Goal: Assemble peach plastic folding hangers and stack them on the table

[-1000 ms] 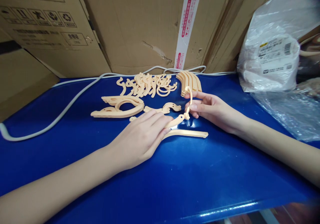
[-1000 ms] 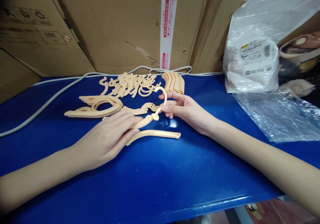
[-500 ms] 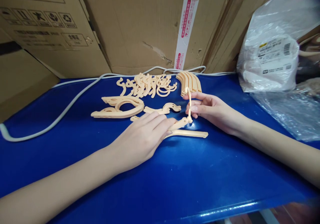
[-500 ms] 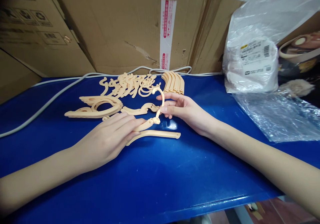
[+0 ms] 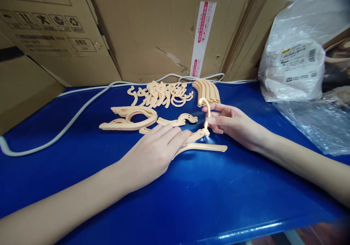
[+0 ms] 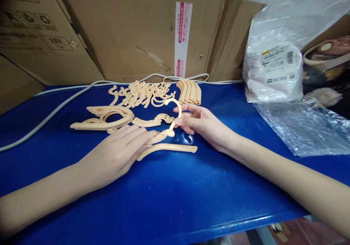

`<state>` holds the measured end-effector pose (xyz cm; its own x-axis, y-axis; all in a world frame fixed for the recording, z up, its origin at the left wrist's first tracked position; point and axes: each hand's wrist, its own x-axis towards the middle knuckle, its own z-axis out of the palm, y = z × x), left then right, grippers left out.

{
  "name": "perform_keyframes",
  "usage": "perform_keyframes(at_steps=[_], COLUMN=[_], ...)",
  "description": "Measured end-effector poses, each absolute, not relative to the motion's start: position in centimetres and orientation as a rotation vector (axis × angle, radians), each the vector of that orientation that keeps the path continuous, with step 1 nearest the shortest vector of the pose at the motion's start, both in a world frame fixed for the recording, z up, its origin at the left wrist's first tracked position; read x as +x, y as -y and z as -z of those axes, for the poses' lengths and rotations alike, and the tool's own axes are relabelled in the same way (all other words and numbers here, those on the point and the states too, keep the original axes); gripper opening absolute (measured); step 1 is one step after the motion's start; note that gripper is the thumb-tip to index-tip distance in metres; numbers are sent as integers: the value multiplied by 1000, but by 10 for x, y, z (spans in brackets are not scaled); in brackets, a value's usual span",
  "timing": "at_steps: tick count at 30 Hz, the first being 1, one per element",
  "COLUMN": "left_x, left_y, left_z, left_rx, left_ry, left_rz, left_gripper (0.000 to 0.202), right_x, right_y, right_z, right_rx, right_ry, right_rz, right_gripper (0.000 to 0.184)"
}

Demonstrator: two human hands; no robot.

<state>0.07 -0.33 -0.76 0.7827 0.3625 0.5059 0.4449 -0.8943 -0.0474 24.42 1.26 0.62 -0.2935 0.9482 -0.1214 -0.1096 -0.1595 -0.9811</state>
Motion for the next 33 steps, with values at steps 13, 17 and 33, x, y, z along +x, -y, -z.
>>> perform_keyframes(at_steps=[13,17,33], left_x=[0,2,1], left_y=[6,6,5], left_z=[6,6,6], left_rx=[-2742,-2730,-2709], left_ry=[651,638,602], left_rz=[666,665,648], left_gripper=[30,34,36], right_x=[247,247,248], right_y=[-12,-11,-11], right_z=[-2,-3,-2], right_rx=[-1075,-1089,-1075], right_ry=[1273,1292,1339], right_rz=[-1503,-1502,-1478], right_gripper=[37,40,35])
